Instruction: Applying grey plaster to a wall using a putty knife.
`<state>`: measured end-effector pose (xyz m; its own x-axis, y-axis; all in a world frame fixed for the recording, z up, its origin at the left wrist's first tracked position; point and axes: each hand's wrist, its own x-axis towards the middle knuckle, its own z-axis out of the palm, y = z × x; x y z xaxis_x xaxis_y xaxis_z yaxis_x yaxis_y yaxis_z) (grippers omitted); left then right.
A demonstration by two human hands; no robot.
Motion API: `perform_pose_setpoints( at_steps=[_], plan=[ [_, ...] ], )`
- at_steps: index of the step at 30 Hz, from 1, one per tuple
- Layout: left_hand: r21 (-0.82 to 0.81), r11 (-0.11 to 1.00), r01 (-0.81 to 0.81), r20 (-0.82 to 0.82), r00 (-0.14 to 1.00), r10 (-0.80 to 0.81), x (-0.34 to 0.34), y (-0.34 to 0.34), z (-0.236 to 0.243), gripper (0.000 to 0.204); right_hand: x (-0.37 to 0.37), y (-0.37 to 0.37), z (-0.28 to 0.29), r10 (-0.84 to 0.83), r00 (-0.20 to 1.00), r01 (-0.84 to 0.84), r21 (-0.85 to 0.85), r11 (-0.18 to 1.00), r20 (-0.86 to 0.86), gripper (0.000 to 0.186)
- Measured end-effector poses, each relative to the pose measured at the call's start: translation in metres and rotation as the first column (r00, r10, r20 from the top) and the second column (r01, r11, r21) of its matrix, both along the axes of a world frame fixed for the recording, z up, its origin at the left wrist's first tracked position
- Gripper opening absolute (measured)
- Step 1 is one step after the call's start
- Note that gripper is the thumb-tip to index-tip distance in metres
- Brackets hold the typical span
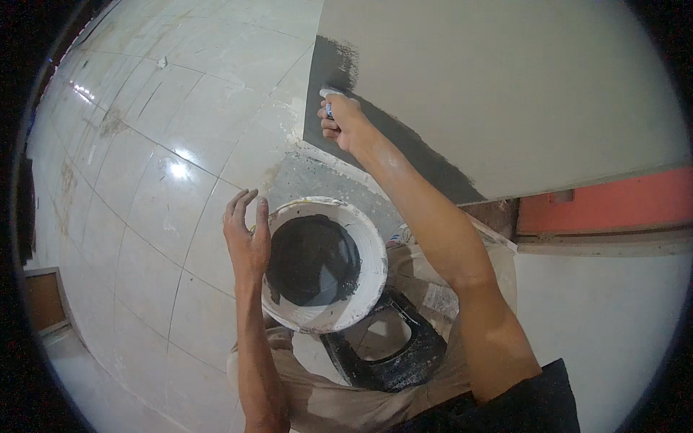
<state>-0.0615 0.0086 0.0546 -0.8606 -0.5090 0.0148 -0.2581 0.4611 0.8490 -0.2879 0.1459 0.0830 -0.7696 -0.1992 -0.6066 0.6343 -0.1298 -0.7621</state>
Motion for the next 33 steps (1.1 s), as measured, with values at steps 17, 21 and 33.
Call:
perform_pose_setpoints(
  at_steps=[17, 21, 33],
  plan=[
    [-0.001, 1.000, -0.001, -0.034, 0.999, 0.001, 0.002, -0.002, 0.000, 0.037, 0.016, 0.006, 0.011, 0.076, 0.984, -0.054, 0.136, 0.989, -0.161, 0.018],
    [0.002, 1.000, -0.024, -0.011, 1.000, 0.025, 0.002, -0.001, 0.000, 0.037, -0.001, -0.001, 0.025, 0.045, 0.978, -0.008, 0.180, 0.984, -0.206, 0.013],
    [-0.017, 0.999, -0.029, -0.077, 0.997, 0.028, 0.001, -0.002, 0.004, 0.038, 0.048, 0.010, 0.053, 0.212, 0.960, -0.192, 0.122, 0.974, -0.182, 0.021]
  ],
)
